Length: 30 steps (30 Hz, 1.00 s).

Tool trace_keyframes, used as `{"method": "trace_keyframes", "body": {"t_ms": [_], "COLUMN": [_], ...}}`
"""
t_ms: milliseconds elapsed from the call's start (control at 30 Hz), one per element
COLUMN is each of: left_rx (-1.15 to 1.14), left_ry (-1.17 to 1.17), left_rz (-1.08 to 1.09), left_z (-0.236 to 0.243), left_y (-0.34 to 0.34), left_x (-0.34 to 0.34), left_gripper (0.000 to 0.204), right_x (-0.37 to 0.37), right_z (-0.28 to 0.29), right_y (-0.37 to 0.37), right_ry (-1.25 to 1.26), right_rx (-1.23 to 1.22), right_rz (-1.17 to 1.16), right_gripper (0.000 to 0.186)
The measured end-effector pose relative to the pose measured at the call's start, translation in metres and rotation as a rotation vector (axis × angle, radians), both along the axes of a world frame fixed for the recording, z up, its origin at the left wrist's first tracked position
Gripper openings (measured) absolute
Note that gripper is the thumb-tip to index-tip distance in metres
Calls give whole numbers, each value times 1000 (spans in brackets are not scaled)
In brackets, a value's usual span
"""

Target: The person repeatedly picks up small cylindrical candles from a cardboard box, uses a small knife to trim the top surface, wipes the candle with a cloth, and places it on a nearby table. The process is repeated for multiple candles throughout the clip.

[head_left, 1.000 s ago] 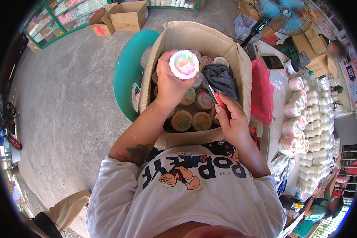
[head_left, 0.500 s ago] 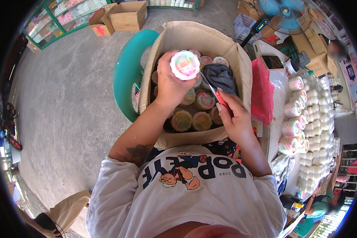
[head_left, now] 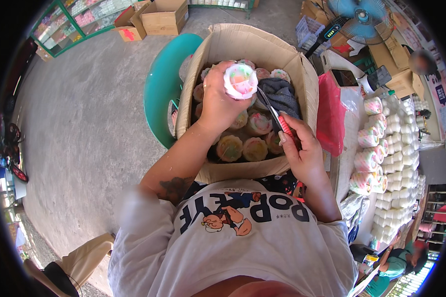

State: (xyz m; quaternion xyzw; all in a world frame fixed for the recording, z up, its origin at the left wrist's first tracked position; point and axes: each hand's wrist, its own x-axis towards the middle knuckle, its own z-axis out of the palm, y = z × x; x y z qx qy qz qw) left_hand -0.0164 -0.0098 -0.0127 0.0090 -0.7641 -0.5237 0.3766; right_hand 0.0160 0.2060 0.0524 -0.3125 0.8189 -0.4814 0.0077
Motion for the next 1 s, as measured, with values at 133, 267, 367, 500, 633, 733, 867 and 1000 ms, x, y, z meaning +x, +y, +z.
{"method": "trace_keyframes", "body": {"t_ms": [133, 267, 367, 500, 633, 733, 867, 1000], "left_rx": [-150, -228, -293, -372, -403, -391, -382, -379], "left_ry": [-70, -130, -141, -204, -240, -247, -268, -276], "left_rz": [-144, -249, -239, -219, -204, -208, -213, -216], "left_z": [10, 18, 16, 13, 15, 14, 15, 15], "left_y": [2, 5, 5, 3, 3, 3, 2, 3], "left_x": [10, 16, 16, 16, 17, 17, 19, 17], "left_gripper": [73, 70, 67, 70, 72, 72, 72, 72], "right_x": [-13, -37, -46, -47, -46, -45, -39, -42], "right_z": [3, 21, 37, 46, 45, 42, 44, 50], "right_y": [13, 25, 23, 17, 10, 8, 13, 12], "right_ry": [225, 445, 565, 624, 666, 665, 653, 611], "right_rx": [114, 298, 391, 457, 467, 509, 580, 524], "right_rz": [39, 79, 145, 158, 153, 158, 217, 177], "right_gripper": [35, 33, 28, 26, 25, 25, 24, 24]}}
